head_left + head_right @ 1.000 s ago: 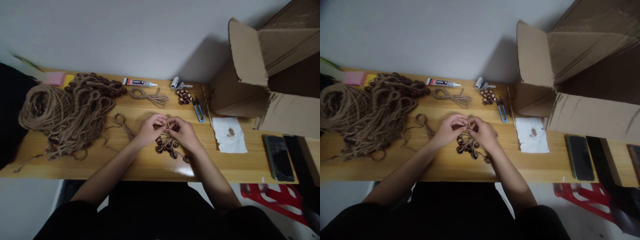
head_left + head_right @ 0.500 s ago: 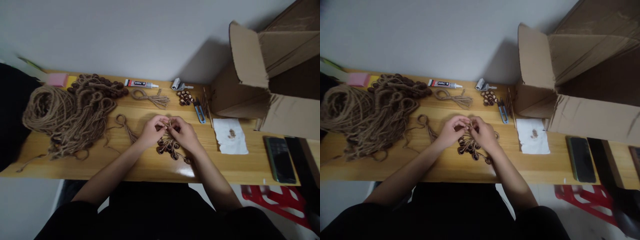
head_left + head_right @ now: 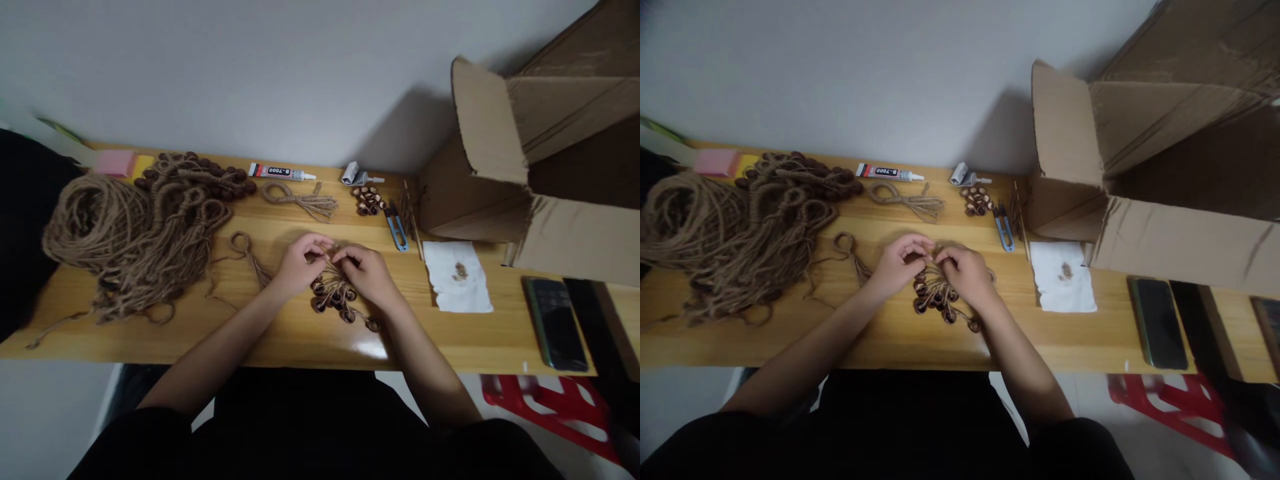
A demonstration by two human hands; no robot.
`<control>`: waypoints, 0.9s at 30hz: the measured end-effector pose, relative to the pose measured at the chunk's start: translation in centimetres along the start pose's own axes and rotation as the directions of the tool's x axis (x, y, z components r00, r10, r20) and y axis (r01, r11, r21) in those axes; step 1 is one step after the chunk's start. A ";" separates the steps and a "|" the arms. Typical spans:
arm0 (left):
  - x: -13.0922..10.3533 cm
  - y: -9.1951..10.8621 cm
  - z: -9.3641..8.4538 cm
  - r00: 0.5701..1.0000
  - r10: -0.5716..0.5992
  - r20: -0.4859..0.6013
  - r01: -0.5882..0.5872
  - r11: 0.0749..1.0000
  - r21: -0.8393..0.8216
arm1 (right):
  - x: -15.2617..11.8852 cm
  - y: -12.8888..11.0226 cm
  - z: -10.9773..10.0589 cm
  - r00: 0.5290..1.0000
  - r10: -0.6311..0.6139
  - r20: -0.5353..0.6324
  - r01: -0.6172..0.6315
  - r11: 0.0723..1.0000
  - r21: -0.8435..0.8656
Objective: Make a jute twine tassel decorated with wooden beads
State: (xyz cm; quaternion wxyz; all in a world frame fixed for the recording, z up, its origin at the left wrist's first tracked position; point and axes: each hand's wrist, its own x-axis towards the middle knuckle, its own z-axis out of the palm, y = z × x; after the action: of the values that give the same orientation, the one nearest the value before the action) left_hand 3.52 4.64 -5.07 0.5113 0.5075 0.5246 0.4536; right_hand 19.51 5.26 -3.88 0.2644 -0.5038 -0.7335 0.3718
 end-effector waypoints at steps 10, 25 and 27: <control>-0.1 0.2 -0.1 1.000 0.000 -0.004 0.000 0.999 -0.042 | -0.1 -1.2 -0.4 0.997 0.028 0.069 -0.023 0.997 -0.069; -0.3 0.7 0.0 1.000 -0.001 -0.013 0.000 0.998 -0.065 | -0.1 -0.6 -0.1 0.996 -0.043 0.078 0.045 0.999 -0.024; -0.3 0.7 0.0 1.000 0.002 -0.010 -0.002 0.999 -0.049 | -0.1 -0.5 -0.1 0.996 -0.052 0.076 0.053 0.998 -0.014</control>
State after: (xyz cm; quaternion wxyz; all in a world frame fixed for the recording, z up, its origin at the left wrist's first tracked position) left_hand 3.53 4.39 -4.33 0.5207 0.4931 0.5152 0.4695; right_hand 19.30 5.10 -3.43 0.2419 -0.4721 -0.7590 0.3775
